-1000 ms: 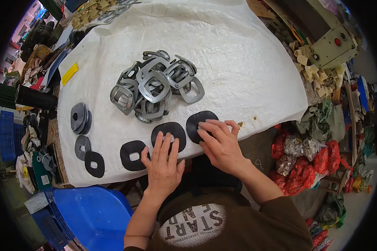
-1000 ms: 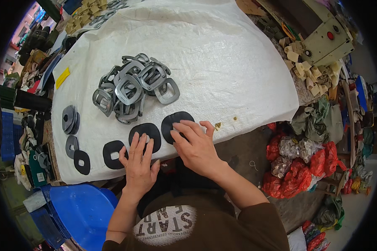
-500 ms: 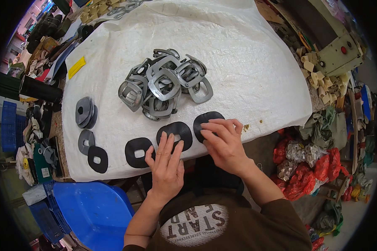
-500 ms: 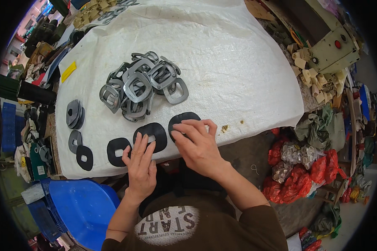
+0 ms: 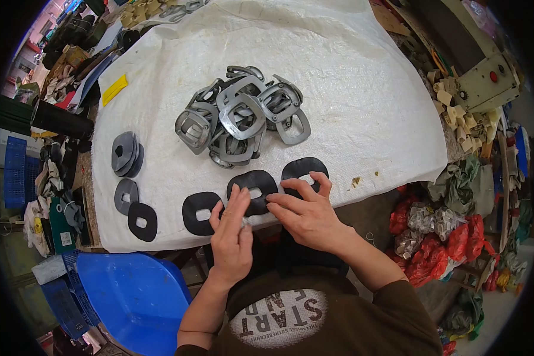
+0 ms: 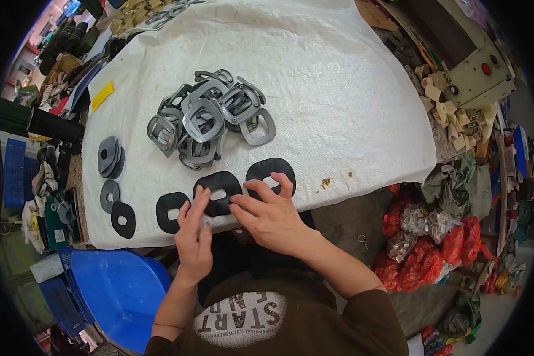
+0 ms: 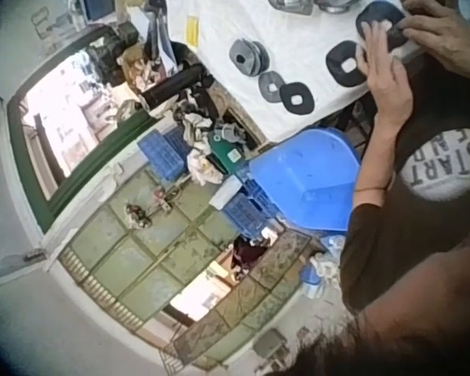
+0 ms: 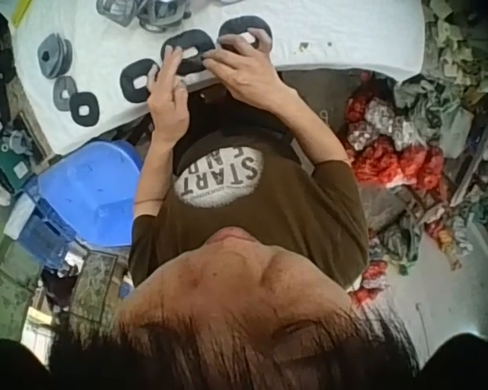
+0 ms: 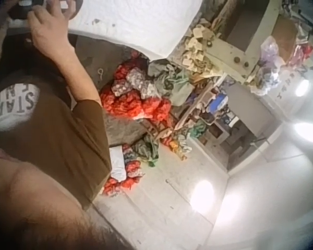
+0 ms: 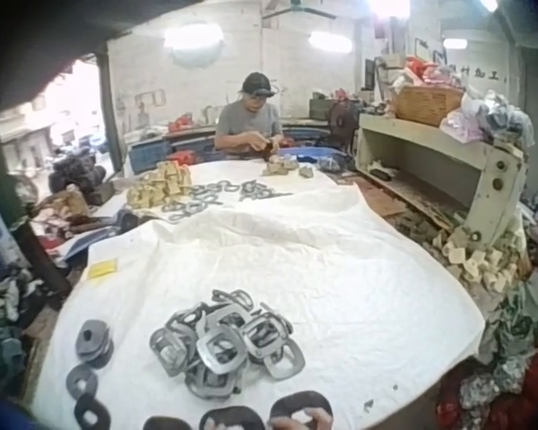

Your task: The recorder organizes metal buckle components and attaches foam or fabric padding to them, trimming the excess with scissors.

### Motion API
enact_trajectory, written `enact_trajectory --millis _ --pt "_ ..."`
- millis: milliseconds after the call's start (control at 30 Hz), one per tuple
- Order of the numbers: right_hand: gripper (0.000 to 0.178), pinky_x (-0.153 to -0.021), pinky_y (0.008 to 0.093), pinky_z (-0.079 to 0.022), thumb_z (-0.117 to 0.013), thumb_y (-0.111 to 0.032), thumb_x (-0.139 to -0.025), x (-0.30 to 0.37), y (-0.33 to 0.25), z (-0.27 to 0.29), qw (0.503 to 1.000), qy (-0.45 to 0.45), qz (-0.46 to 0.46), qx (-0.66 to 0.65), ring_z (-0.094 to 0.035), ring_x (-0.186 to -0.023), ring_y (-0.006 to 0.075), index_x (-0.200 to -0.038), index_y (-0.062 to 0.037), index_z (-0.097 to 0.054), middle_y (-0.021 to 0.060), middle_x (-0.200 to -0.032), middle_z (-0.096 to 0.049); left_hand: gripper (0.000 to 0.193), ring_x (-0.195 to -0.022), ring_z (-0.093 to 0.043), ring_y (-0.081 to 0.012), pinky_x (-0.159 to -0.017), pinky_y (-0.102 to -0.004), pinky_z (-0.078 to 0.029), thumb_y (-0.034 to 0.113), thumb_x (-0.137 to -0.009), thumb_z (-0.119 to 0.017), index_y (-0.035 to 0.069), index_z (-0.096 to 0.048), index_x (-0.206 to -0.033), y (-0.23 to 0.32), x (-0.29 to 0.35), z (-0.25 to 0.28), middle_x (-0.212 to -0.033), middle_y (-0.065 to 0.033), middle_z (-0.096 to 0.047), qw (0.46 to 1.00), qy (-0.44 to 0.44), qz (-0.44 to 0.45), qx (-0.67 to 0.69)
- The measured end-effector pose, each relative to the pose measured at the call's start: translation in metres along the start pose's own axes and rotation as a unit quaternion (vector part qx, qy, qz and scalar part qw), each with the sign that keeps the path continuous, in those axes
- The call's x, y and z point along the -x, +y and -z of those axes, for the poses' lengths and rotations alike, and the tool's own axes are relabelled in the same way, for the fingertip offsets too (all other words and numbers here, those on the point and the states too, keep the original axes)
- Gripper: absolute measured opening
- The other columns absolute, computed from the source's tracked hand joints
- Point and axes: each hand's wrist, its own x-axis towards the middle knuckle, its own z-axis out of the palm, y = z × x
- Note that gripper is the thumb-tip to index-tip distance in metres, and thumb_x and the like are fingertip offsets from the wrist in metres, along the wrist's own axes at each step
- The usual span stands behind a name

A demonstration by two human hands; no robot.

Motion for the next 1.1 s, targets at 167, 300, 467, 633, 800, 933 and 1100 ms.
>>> enact_trajectory --millis 167,300,467,633,800,933,1100 --pt "0.027 -0.096 0.0494 -0.020 -0.065 -0.010 -0.066 -0.002 -0.001 -0.001 1.000 -0.006 0.004 -0.012 -0.049 -0.106 0.0196 -0.093 -0.0129 -0.061 -0.0031 -0.105 -0.058 0.049 -0.132 -0.030 -0.0322 -0.107 -0.0405 -0.021 -0.004 -0.077 -0.039 -0.006 -0.042 -0.126 -0.006 -0.002 0.004 -0.137 -0.0222 -0.037 0.963 0.103 0.030 0.247" --pt "0.027 -0.094 0.0471 -0.025 -0.064 -0.007 -0.067 -0.003 0.000 -0.002 1.000 0.002 0.020 -0.016 -0.051 -0.103 0.0195 -0.093 -0.0112 -0.060 -0.0008 -0.103 -0.059 0.046 -0.130 -0.032 -0.0323 -0.107 -0.0394 -0.023 -0.004 -0.078 -0.037 -0.007 -0.043 -0.124 -0.010 -0.003 0.010 -0.134 -0.0218 -0.039 0.970 0.130 0.018 0.204" --pt "0.027 -0.090 0.0428 -0.033 -0.062 -0.004 -0.067 -0.007 0.000 -0.007 0.998 0.044 0.034 -0.030 -0.054 -0.096 0.0207 -0.093 -0.0072 -0.059 0.0029 -0.099 -0.059 0.039 -0.123 -0.041 -0.0313 -0.101 -0.0379 -0.032 -0.004 -0.079 -0.041 -0.008 -0.050 -0.117 -0.008 0.000 0.011 -0.128 -0.0207 -0.045 0.974 0.142 0.035 0.171" --pt "0.027 -0.082 0.0389 -0.040 -0.062 -0.002 -0.067 -0.010 0.003 -0.007 0.995 0.078 0.043 -0.052 -0.056 -0.091 0.0232 -0.094 -0.0037 -0.058 0.0070 -0.097 -0.058 0.033 -0.115 -0.048 -0.0306 -0.096 -0.0367 -0.038 -0.004 -0.079 -0.044 -0.007 -0.055 -0.110 -0.007 0.001 0.011 -0.121 -0.0202 -0.049 0.980 0.142 0.032 0.137" --pt "0.032 -0.076 0.0381 -0.042 -0.064 0.002 -0.064 -0.014 0.009 0.001 0.990 0.122 0.031 -0.068 -0.055 -0.088 0.0274 -0.094 -0.0039 -0.056 0.0088 -0.095 -0.056 0.029 -0.107 -0.053 -0.0314 -0.092 -0.0371 -0.041 -0.006 -0.076 -0.048 -0.004 -0.059 -0.103 -0.006 -0.001 0.015 -0.109 -0.0178 -0.055 0.984 0.150 0.014 0.094" --pt "0.030 -0.076 0.0384 -0.039 -0.069 -0.007 -0.065 -0.019 0.031 0.016 0.989 0.147 -0.008 -0.020 -0.052 -0.087 0.0251 -0.092 -0.0061 -0.058 0.0055 -0.092 -0.054 0.028 -0.105 -0.054 -0.0312 -0.091 -0.0377 -0.041 -0.006 -0.075 -0.050 -0.002 -0.061 -0.101 -0.009 -0.002 0.017 -0.106 -0.0167 -0.057 0.985 0.155 0.008 0.076" --pt "0.027 -0.081 0.0391 -0.034 -0.069 -0.015 -0.071 -0.032 0.067 0.026 0.980 0.128 -0.134 0.071 -0.049 -0.091 0.0255 -0.095 -0.0065 -0.061 0.0060 -0.093 -0.055 0.028 -0.103 -0.055 -0.0300 -0.090 -0.0372 -0.041 -0.004 -0.074 -0.052 0.000 -0.062 -0.100 -0.012 -0.006 0.021 -0.104 -0.0148 -0.058 0.990 0.133 0.017 0.033"
